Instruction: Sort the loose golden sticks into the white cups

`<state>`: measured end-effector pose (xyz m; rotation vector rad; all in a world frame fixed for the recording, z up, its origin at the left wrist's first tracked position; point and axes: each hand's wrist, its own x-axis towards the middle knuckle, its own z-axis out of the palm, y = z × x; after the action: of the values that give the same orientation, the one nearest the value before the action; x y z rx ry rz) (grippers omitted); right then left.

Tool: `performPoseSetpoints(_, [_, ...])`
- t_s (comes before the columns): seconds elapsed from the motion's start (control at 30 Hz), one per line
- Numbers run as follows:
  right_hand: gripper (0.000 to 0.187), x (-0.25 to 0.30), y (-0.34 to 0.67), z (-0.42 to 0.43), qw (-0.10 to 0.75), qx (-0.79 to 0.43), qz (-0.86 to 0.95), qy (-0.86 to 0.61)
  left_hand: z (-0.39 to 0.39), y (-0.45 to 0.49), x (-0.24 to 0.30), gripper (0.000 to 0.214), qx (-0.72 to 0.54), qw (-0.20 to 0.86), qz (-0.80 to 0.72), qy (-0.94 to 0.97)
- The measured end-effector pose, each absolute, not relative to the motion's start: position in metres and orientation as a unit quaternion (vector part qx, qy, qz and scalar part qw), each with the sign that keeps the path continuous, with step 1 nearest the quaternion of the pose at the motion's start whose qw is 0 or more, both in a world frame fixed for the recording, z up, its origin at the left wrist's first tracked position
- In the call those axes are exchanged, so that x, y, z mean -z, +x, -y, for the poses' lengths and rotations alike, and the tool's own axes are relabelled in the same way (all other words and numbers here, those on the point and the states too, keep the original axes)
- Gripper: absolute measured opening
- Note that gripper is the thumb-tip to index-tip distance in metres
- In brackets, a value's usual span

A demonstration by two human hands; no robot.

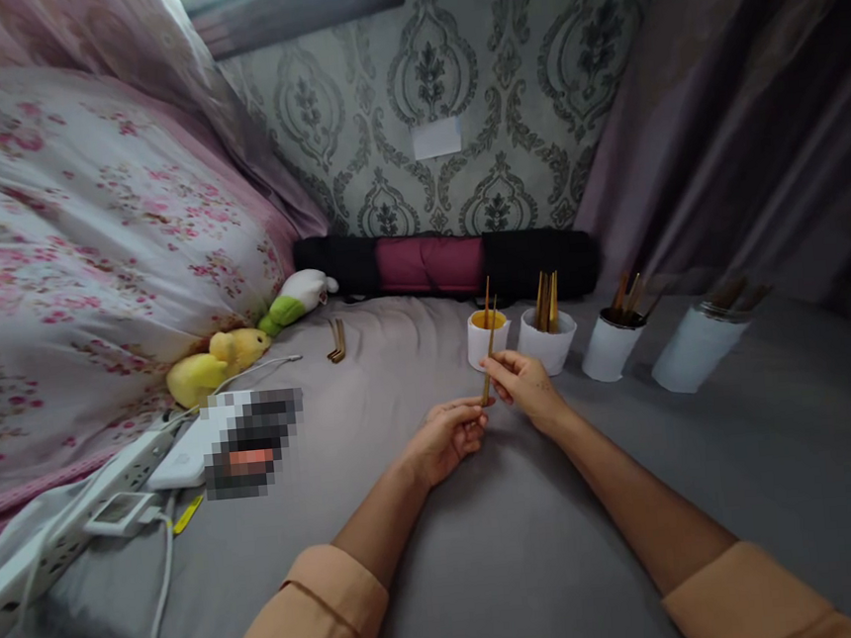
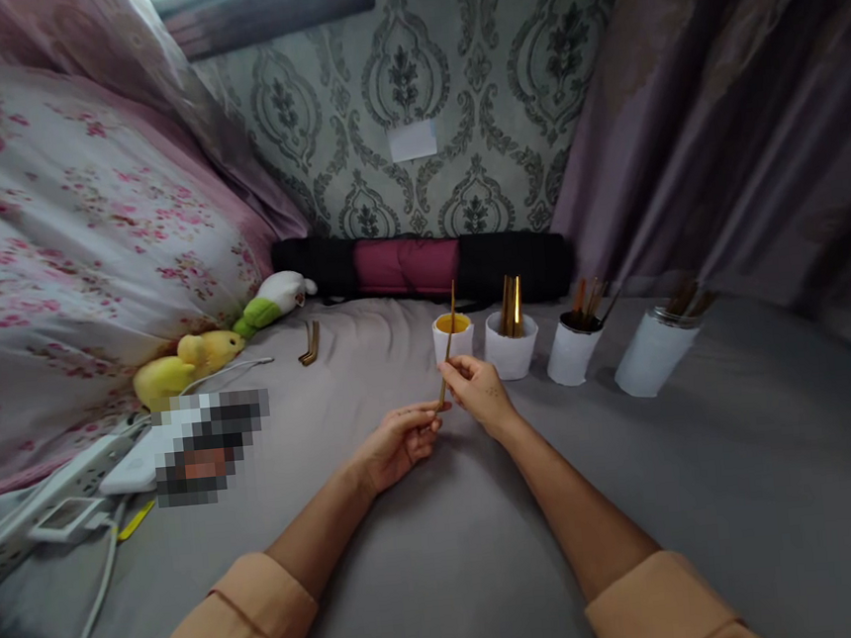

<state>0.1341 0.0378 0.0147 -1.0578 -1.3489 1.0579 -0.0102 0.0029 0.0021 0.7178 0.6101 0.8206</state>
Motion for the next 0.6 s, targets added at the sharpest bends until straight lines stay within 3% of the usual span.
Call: performPoseSetpoints(0.6, [0.027,-0.0202,0.1396,-0.0375,0.535,-0.449,0.558,-0.448,-0.0038,-0.0123,-0.0045,0.028,-0.404,0.828,-0.25,0.298])
